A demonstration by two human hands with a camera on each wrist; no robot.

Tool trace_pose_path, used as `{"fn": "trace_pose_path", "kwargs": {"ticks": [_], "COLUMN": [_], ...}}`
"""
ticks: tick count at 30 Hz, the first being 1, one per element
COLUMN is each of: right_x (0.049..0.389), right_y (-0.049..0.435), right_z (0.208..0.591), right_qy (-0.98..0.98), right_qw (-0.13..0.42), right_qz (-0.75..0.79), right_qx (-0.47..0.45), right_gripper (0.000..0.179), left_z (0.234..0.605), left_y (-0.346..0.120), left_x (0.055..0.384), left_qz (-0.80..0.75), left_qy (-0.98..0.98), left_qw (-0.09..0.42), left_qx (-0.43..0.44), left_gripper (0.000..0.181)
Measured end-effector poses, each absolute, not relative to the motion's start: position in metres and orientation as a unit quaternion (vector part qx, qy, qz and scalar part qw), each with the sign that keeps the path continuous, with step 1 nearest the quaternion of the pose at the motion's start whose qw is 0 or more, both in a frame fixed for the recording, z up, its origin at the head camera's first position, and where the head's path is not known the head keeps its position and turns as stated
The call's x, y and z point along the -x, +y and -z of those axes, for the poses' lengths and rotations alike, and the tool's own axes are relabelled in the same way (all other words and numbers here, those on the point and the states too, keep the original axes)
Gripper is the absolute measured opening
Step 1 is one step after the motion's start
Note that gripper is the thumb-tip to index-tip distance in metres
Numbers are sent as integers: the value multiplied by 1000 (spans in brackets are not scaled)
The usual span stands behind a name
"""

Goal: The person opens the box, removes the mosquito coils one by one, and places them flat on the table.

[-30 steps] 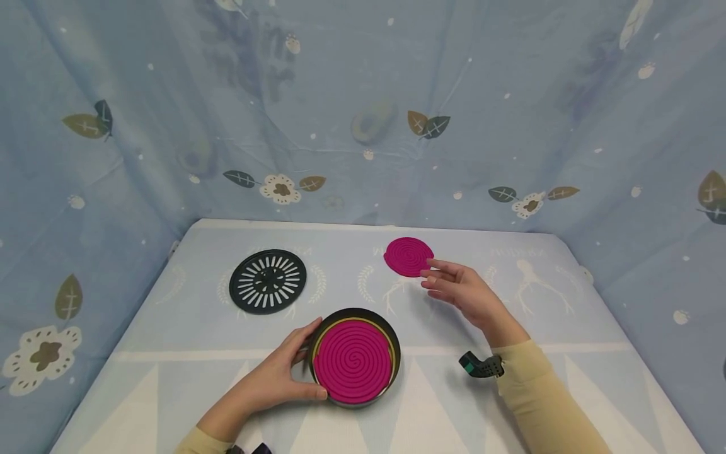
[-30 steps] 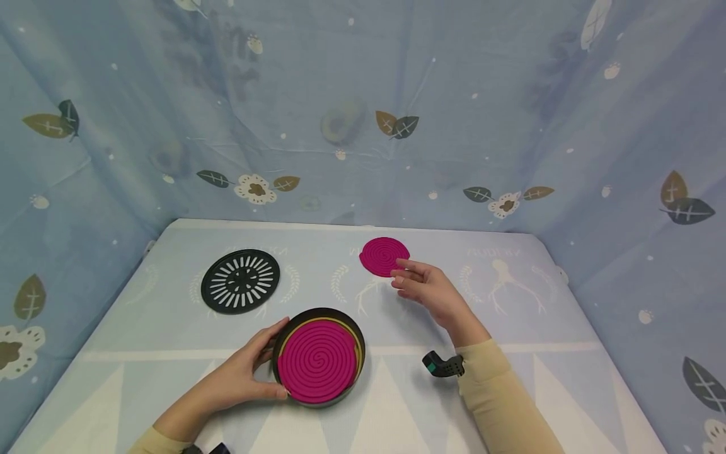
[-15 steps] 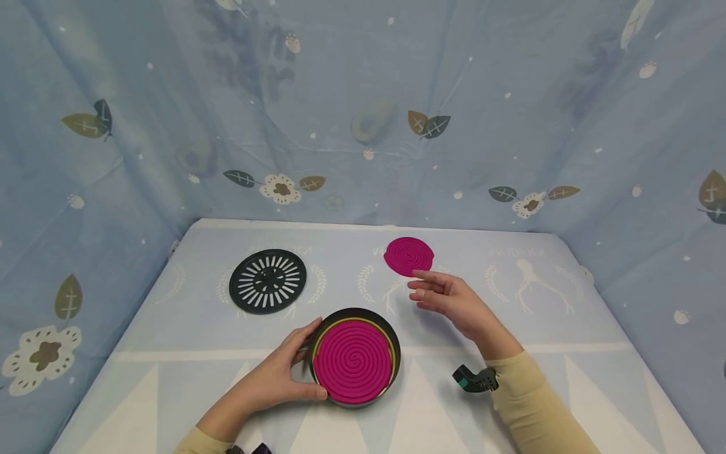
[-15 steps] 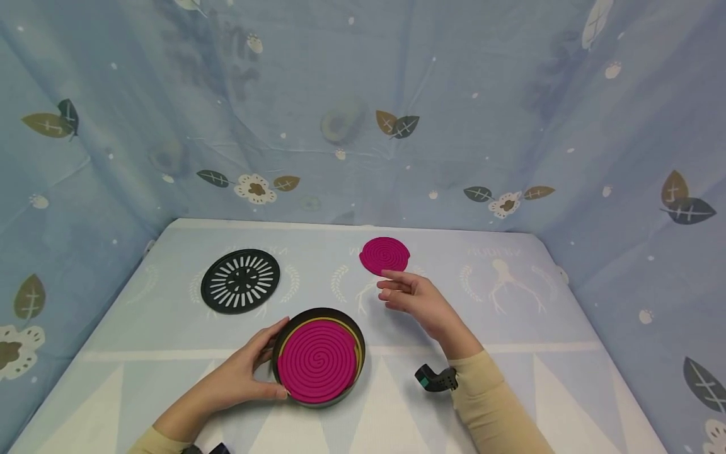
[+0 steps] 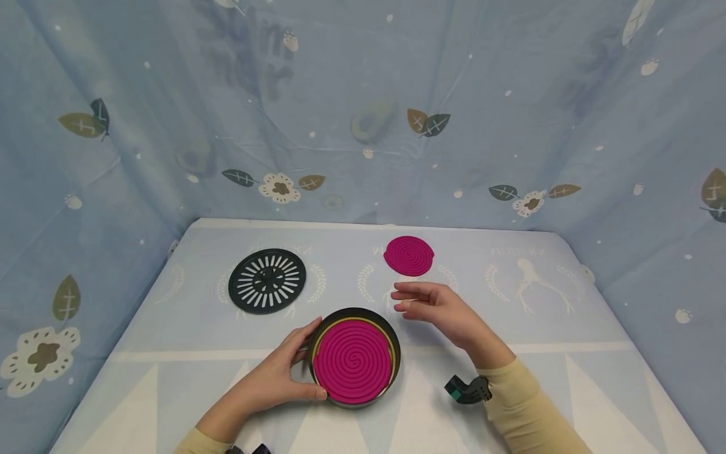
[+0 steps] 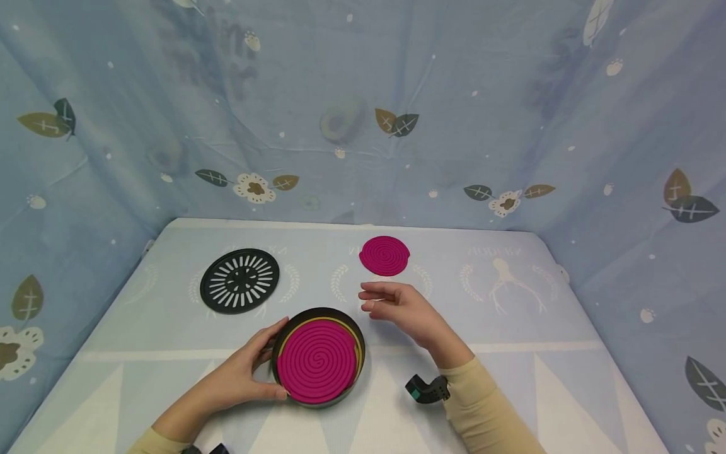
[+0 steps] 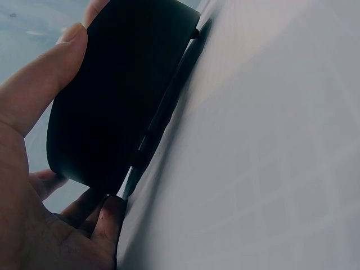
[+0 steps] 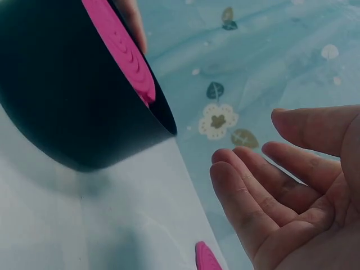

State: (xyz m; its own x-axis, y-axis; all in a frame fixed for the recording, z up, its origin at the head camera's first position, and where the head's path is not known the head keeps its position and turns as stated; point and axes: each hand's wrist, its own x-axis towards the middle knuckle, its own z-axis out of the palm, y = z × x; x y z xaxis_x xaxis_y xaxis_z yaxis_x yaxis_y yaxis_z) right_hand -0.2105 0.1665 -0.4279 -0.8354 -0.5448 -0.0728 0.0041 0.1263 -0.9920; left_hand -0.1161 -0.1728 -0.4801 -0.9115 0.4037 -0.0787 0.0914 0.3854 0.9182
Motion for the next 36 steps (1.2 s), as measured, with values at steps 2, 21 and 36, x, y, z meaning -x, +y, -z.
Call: {"fn": "trace_pose_path", "kwargs": {"ticks": [2,21,36], "right_x": [208,188,182], "right_y": [164,139,133], "right_z": [427,427,428], "right_qy": [718,743,753], "right_qw": [220,251,255], "right_qz": [631,575,550], "right_qx": [195,236,255], "right_gripper": [52,46,47], "left_z": [480,482,481], "left_y": [-173,-173,-173], "left_x": [116,116,116], "left_qz": [-532,-521,-528], "left_qy": [821,828,823], "left_qw": [146,134,146], "left_qx": [-150,-158,-151], "left_gripper": [119,120,119]}}
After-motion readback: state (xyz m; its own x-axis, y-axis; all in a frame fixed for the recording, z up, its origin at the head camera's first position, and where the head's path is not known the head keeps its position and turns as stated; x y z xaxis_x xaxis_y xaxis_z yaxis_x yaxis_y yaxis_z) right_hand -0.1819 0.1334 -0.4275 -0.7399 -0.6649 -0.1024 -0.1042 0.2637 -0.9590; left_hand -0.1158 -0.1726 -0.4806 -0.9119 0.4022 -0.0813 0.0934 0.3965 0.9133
